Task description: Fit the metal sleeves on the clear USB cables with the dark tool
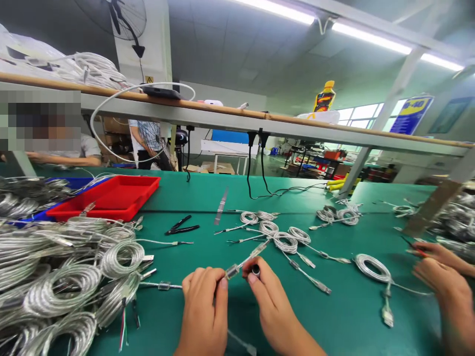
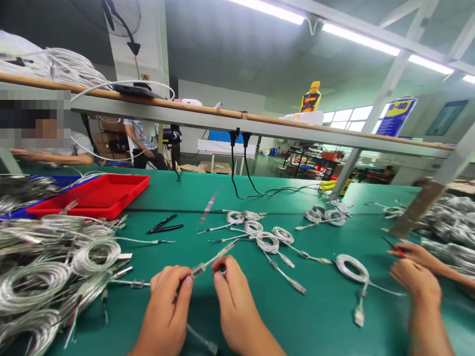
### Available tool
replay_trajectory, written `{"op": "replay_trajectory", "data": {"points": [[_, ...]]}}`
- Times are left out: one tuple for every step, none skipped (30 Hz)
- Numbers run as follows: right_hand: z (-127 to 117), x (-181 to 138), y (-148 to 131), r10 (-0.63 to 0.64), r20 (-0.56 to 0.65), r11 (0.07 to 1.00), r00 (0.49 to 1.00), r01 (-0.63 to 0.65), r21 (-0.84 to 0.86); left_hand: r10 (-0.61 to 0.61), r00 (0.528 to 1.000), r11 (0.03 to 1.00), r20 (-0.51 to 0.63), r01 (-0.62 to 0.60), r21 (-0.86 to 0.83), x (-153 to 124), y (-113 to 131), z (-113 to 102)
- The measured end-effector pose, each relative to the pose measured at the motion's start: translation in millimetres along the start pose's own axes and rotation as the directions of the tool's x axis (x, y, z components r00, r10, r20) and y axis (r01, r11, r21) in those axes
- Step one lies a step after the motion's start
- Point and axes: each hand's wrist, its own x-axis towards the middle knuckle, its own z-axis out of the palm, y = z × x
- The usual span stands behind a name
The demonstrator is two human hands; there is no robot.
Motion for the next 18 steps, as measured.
{"op": "replay_trajectory", "data": {"points": [[1, 0, -1, 0.005, 0.005, 1.000, 1.000, -0.004, -0.023, 0.010, 1.000, 1.000, 0.003, -0.010, -0.002, 0, 1, 0], [2, 1, -2, 0.011, 0.018, 0.999, 1.000, -0.010, -0.047, 0.020, 1.000, 1.000, 0.006, -0.020, -0.004, -1, 1, 0], [2, 1, -3, 0.022, 0.034, 0.997, 0.999, -0.019, -0.069, 0.030, 1.000, 1.000, 0.009, -0.030, -0.004, -2, 2, 0], [2, 2, -4, 0.038, 0.054, 0.995, 0.998, -0.033, -0.089, 0.041, 0.999, 0.999, 0.009, -0.041, -0.003, -2, 3, 0], [1, 2, -6, 0.056, 0.073, 0.994, 0.996, -0.048, -0.103, 0.050, 0.999, 0.999, 0.011, -0.050, -0.001, -3, 3, 0], [1, 3, -7, 0.072, 0.090, 0.992, 0.993, -0.062, -0.110, 0.059, 0.998, 0.998, 0.013, -0.059, 0.001, -4, 3, 0], [-1, 4, -9, 0.082, 0.106, 0.991, 0.991, -0.070, -0.113, 0.068, 0.998, 0.998, 0.015, -0.068, 0.004, -4, 3, 0], [-2, 4, -12, 0.085, 0.123, 0.991, 0.989, -0.071, -0.114, 0.078, 0.997, 0.997, 0.019, -0.078, 0.006, -5, 2, -1], [-3, 5, -14, 0.082, 0.140, 0.991, 0.987, -0.066, -0.115, 0.090, 0.996, 0.996, 0.023, -0.090, 0.007, -5, 2, -1], [-4, 5, -16, 0.076, 0.157, 0.992, 0.985, -0.059, -0.113, 0.102, 0.994, 0.995, 0.027, -0.103, 0.007, -5, 1, -1], [-5, 6, -17, 0.070, 0.174, 0.993, 0.982, -0.051, -0.109, 0.116, 0.993, 0.993, 0.031, -0.116, 0.006, -4, 0, -1], [-5, 6, -18, 0.067, 0.190, 0.993, 0.979, -0.047, -0.107, 0.129, 0.991, 0.992, 0.035, -0.130, 0.004, -4, -1, -1], [-5, 5, -18, 0.069, 0.207, 0.993, 0.976, -0.048, -0.109, 0.143, 0.989, 0.990, 0.041, -0.143, 0.001, -3, -1, -1], [-5, 5, -18, 0.074, 0.222, 0.992, 0.972, -0.049, -0.114, 0.157, 0.986, 0.988, 0.047, -0.157, -0.003, -3, -1, -2], [-5, 4, -17, 0.077, 0.234, 0.991, 0.969, -0.048, -0.125, 0.174, 0.983, 0.985, 0.056, -0.173, -0.009, -3, -1, -2], [-4, 3, -16, 0.074, 0.243, 0.989, 0.967, -0.040, -0.140, 0.193, 0.979, 0.981, 0.066, -0.192, -0.018, -3, -1, -3], [-4, 2, -15, 0.067, 0.246, 0.987, 0.967, -0.028, -0.157, 0.213, 0.974, 0.977, 0.075, -0.211, -0.028, -3, 0, -4], [-3, 1, -14, 0.056, 0.241, 0.985, 0.969, -0.013, -0.174, 0.231, 0.969, 0.973, 0.083, -0.229, -0.036, -3, 1, -4]]}}
